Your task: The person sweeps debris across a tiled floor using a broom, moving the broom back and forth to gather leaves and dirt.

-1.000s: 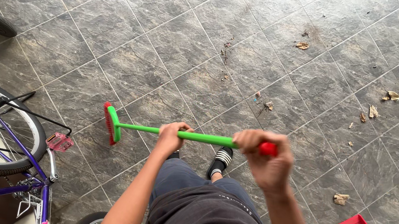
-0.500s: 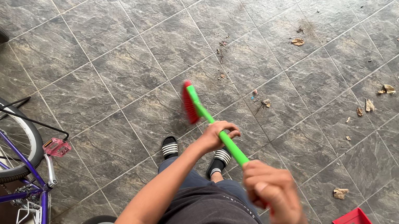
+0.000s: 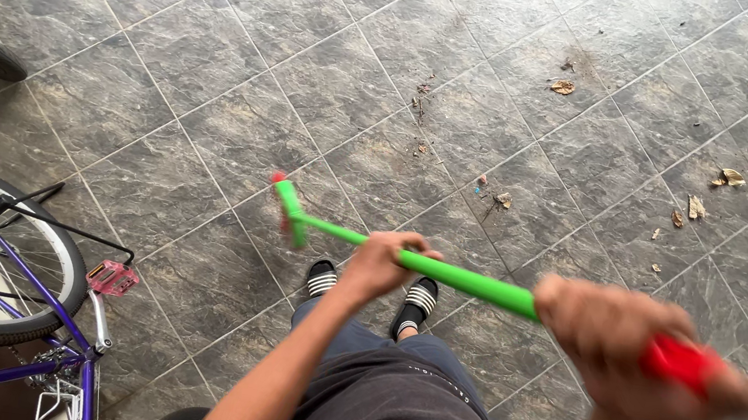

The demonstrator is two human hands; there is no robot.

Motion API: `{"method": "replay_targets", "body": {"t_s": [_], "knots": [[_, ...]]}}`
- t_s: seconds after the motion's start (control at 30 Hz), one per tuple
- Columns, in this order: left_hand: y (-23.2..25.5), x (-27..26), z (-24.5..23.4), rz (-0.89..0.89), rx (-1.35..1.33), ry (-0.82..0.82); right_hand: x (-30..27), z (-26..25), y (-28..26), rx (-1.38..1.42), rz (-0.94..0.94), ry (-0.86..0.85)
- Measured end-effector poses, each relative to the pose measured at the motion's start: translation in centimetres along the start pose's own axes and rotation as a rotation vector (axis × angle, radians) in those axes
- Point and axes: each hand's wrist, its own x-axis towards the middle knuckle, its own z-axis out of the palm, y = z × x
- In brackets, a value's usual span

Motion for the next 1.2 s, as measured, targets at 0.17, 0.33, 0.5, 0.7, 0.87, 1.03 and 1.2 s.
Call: {"method": "replay_targets", "body": {"t_s": [0.17,0.33,0.5,0.7,0.87,1.03,1.2], "knots": [[-9.1,-0.9,-4.8,-0.249,0.118,0.074,1.9,-0.3,9.1,0.066,0.122,0.237],[-20.0,-1.3,-6.8,-0.221,0.396,0.322,2.8,2.8,18.2,-0.063,0.348,0.381],[-26.4,1.5,-6.1,-0.047,0.228,0.376,3.4,5.6,19.2,-0.238,0.356,0.135],[-21.6,8.5,-2.1,0.167,0.068,0.197,5.2,7.7,12.2,-0.543,0.345,0.241],[-15.7,11.4,-0.3,0.345,-0.081,0.058,7.2,10.3,9.9,-0.689,0.379,0.24],[-11.8,11.2,-1.4,0.337,-0.005,0.023,8.8,12.8,9.7,-0.866,0.378,0.081],[-5.9,8.3,-2.8,0.446,0.017,0.164,6.5,11.3,3.6,-0.678,0.222,0.067]]}}
